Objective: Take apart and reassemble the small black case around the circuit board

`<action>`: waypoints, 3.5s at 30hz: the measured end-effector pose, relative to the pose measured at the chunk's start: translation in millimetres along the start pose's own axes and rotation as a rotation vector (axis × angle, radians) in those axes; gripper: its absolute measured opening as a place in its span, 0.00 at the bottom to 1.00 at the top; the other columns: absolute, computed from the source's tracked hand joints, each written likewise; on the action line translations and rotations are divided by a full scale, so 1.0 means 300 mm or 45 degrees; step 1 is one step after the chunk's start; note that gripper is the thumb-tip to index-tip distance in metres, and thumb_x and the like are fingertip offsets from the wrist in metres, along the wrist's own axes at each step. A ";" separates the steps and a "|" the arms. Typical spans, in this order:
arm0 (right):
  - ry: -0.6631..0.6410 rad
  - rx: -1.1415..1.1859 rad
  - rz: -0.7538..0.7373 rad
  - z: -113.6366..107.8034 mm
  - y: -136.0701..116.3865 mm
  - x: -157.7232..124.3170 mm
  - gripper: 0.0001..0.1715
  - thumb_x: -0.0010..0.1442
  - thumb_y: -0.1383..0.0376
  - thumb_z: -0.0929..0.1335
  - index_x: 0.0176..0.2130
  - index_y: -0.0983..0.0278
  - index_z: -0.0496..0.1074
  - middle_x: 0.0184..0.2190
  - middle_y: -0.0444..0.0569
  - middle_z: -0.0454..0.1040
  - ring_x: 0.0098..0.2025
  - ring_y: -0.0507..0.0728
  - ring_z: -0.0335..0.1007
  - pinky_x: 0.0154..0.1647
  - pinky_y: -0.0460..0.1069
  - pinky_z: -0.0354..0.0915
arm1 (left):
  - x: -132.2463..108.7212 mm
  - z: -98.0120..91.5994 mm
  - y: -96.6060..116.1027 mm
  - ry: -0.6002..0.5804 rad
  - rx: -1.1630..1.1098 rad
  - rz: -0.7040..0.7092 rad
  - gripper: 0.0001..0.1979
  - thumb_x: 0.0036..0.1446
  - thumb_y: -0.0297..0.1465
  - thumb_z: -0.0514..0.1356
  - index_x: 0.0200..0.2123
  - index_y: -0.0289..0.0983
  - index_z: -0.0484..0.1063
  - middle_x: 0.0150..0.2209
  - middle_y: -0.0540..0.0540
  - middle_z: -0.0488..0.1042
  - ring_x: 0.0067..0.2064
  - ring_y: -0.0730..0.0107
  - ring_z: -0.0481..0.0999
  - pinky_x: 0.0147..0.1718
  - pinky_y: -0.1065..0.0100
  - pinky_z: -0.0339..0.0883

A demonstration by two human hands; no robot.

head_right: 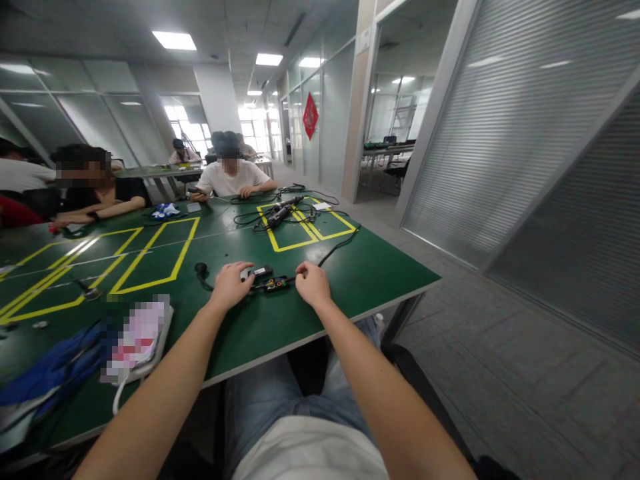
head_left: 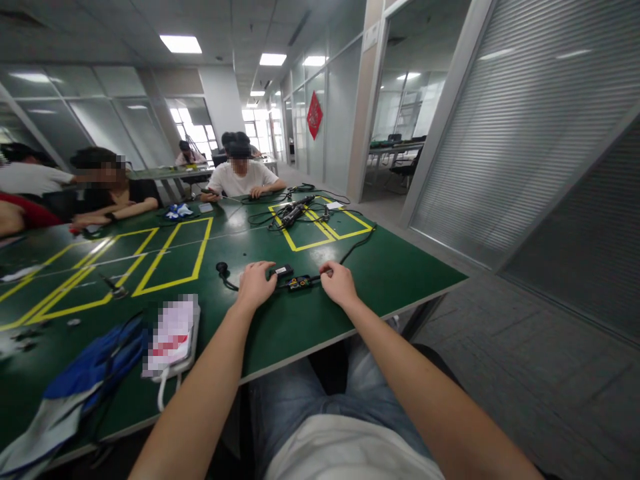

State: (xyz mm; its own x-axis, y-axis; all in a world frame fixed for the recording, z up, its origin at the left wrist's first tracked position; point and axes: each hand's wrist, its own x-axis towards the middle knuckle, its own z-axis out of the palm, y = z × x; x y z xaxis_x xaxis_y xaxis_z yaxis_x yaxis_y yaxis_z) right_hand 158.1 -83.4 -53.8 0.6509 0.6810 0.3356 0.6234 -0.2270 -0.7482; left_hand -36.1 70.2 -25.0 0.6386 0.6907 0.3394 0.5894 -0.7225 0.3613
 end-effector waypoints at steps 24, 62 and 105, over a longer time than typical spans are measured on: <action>-0.298 -0.194 -0.369 0.026 -0.025 -0.020 0.35 0.62 0.59 0.80 0.65 0.50 0.73 0.51 0.47 0.81 0.55 0.62 0.72 0.59 0.57 0.63 | -0.040 -0.026 0.113 -0.281 -0.034 0.317 0.20 0.69 0.42 0.59 0.58 0.45 0.81 0.49 0.41 0.81 0.51 0.55 0.80 0.51 0.62 0.72; -0.366 -0.267 -0.338 0.002 -0.054 -0.026 0.29 0.62 0.58 0.79 0.60 0.52 0.76 0.53 0.47 0.83 0.59 0.62 0.73 0.65 0.61 0.55 | -0.032 -0.026 0.081 -0.473 0.092 0.309 0.23 0.73 0.46 0.53 0.64 0.51 0.76 0.56 0.41 0.77 0.58 0.52 0.78 0.57 0.56 0.71; -0.208 -0.471 -0.377 -0.009 -0.060 -0.044 0.18 0.66 0.72 0.66 0.45 0.57 0.84 0.52 0.50 0.83 0.56 0.63 0.73 0.65 0.62 0.52 | -0.017 -0.084 0.051 -0.423 0.006 0.312 0.19 0.58 0.29 0.60 0.48 0.43 0.87 0.48 0.44 0.86 0.49 0.53 0.84 0.55 0.61 0.75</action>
State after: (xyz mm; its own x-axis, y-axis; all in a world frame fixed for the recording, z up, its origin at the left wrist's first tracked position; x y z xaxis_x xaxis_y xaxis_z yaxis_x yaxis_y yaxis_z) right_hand 139.5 -90.2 -43.2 0.3652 0.8468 0.3868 0.9022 -0.2196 -0.3713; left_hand -42.9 56.3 0.8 0.8848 0.4513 0.1157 0.4019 -0.8650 0.3005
